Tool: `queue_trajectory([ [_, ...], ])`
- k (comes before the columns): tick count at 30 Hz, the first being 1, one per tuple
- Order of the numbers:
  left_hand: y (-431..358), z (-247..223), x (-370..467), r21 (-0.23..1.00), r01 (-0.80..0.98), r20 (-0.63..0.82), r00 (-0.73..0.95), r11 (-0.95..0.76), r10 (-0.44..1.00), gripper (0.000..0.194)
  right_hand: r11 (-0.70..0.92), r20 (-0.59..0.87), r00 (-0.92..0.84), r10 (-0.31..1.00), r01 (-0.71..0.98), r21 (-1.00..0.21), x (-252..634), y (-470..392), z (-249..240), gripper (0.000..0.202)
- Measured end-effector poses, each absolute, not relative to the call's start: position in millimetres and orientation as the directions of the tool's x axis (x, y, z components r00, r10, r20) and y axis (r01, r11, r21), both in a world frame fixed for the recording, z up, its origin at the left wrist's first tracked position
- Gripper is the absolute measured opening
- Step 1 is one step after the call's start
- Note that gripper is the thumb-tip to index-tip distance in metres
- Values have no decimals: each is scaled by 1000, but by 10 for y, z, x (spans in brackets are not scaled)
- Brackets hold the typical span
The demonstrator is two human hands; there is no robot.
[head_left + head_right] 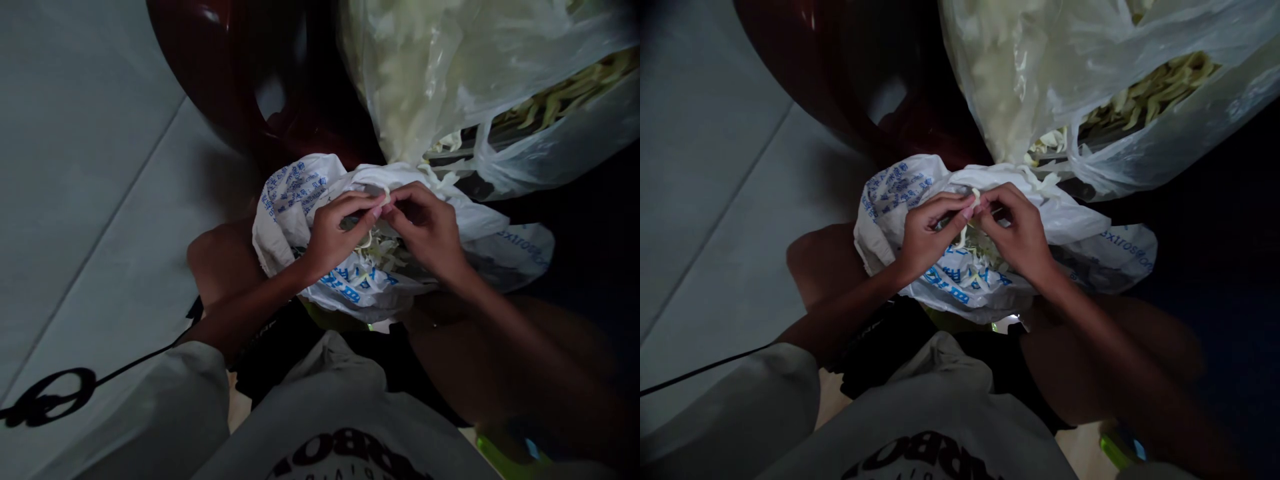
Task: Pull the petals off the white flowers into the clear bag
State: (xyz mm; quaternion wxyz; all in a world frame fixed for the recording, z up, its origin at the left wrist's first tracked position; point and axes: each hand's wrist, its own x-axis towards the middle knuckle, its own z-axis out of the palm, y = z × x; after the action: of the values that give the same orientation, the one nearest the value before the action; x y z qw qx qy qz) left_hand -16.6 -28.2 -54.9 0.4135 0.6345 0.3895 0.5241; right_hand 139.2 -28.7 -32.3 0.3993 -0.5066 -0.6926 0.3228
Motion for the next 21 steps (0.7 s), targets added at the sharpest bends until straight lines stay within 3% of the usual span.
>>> queue_trajectory([
  [5, -203, -604, -191, 979, 49, 201, -124, -196, 972, 16, 217, 160, -190, 969, 338, -916, 1331, -330, -276, 8],
  [9, -14, -622, -306, 981, -34, 168, -338, -191, 926, 17, 291, 316, 148, 937, 167, -942, 1335, -276, -147, 4],
  [11, 42, -628, -361, 977, -63, 171, -349, -205, 921, 18, 384, 401, 329, 855, 117, -916, 1374, -232, -54, 8],
  [13, 63, -642, -399, 977, -45, 180, -326, -206, 928, 17, 412, 430, 374, 822, 132, -902, 1431, -209, 35, 13],
  [15, 58, -653, -417, 978, 6, 202, -312, -210, 928, 17, 373, 428, 313, 848, 222, -901, 1495, -211, 92, 15],
  [17, 30, -642, -412, 969, 49, 245, -317, -242, 916, 17, 361, 441, 145, 886, 383, -850, 1549, -225, 104, 15],
  [21, -73, -555, -344, 934, 155, 353, -275, -321, 894, 17, 479, 393, -290, 873, 659, -579, 1563, -251, 52, 7],
])
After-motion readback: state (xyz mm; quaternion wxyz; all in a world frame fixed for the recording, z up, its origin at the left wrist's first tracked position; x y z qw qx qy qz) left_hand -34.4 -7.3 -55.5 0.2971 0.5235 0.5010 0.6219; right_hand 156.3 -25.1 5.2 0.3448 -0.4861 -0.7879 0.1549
